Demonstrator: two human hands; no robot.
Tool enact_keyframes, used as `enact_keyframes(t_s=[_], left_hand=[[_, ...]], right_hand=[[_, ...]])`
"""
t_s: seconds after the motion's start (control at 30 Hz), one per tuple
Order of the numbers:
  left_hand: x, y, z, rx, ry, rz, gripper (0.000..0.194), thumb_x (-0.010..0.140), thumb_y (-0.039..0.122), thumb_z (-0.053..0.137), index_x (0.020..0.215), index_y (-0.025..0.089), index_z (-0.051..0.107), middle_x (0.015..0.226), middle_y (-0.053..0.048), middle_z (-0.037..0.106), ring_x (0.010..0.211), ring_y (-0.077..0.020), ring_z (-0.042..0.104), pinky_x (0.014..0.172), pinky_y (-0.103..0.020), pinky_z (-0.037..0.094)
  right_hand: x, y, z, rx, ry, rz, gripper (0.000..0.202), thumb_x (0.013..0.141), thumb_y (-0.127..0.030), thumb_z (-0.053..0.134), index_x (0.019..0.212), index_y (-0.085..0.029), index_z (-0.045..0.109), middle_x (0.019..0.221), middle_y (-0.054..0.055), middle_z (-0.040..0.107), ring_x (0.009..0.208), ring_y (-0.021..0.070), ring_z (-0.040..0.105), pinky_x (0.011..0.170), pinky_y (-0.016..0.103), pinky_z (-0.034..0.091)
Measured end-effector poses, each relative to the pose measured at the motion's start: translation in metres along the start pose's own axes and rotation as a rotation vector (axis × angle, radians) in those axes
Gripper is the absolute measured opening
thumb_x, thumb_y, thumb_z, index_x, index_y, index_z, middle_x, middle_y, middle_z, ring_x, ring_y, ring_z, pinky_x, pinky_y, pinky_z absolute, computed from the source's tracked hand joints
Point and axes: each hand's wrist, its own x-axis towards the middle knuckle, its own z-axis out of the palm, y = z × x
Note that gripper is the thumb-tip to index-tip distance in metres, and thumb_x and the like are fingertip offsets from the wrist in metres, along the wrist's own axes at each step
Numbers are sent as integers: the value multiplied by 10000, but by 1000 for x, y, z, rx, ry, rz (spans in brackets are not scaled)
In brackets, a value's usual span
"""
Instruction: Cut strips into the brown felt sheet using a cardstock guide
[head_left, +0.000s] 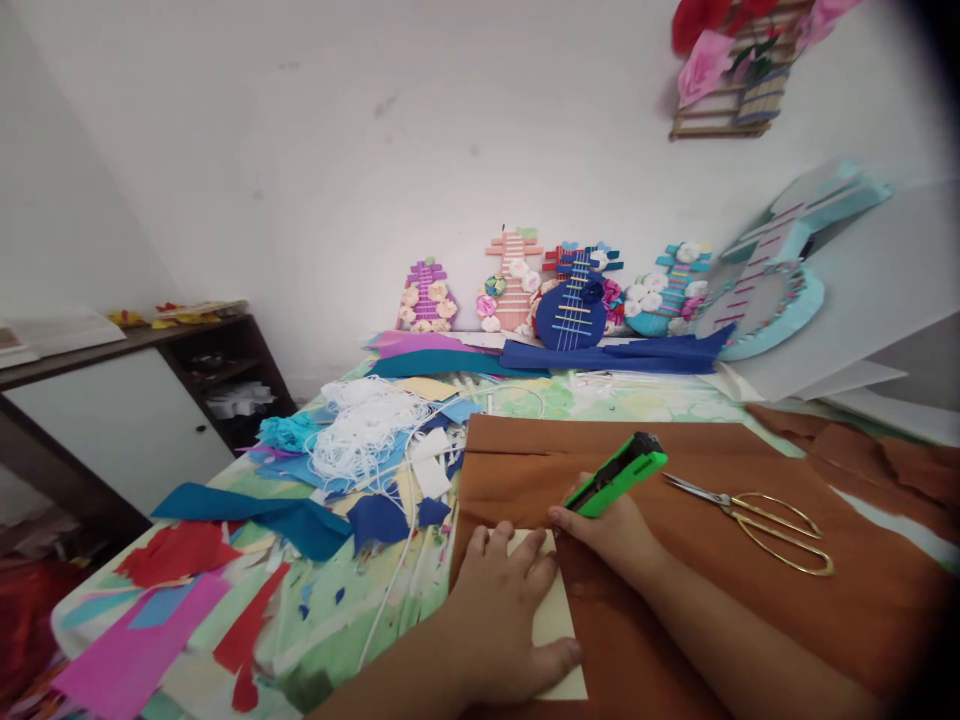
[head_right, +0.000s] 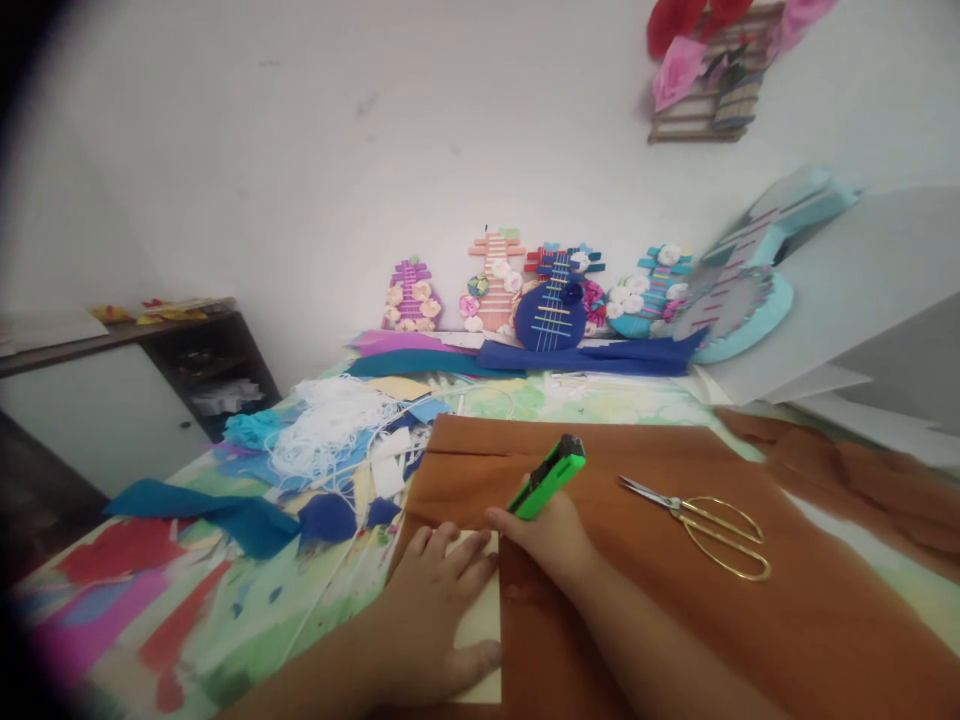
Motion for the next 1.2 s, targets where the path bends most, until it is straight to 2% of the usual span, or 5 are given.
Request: enact_keyframes(t_s=[0.37, 0.5, 0.67, 0.87, 1.2], left_hand=[[-1, -1, 1, 17, -14, -1, 721, 761, 649, 331, 1322, 199, 276, 1370, -99, 252, 1210, -386, 186, 950, -570, 139], [0, 0, -1, 7, -23, -8, 727, 766, 661, 303, 1330, 205, 256, 1372, -89, 252, 1210, -389, 182, 952, -564, 142], [-1, 0, 0, 1, -24, -18, 731, 766, 664, 300, 1339, 215, 228, 1379, -75, 237, 1213, -383, 175, 954, -563, 138], [0, 0, 2, 8, -10, -3, 728, 766, 663, 300, 1330, 205, 257, 1374, -84, 247, 1206, -391, 186, 949, -567, 147], [-1, -1, 2, -2, -8, -11, 718, 764, 664, 299, 1325, 218, 267, 1377, -79, 241, 1214, -384, 177, 952, -568, 135]], right_hand=[[-1, -4, 2, -17, -48, -2, 284, 578, -374, 626, 564, -204, 399, 522, -36, 472, 506, 135, 468, 482, 258, 372], [0, -1, 0, 45, -42, 52, 288, 590, -383, 624, 580, -201, 401, 541, -35, 480, 526, 136, 482, 499, 257, 393], [0, 3, 1, 33, -75, 30, 308, 605, -390, 622, 555, -199, 385, 516, -47, 454, 502, 121, 466, 484, 248, 394], [-2, 2, 2, 57, -127, -10, 268, 612, -386, 618, 599, -189, 437, 567, -18, 520, 533, 136, 500, 487, 250, 401], [-2, 3, 0, 75, -88, -24, 302, 605, -373, 626, 575, -204, 378, 569, -19, 516, 539, 139, 500, 498, 256, 407]])
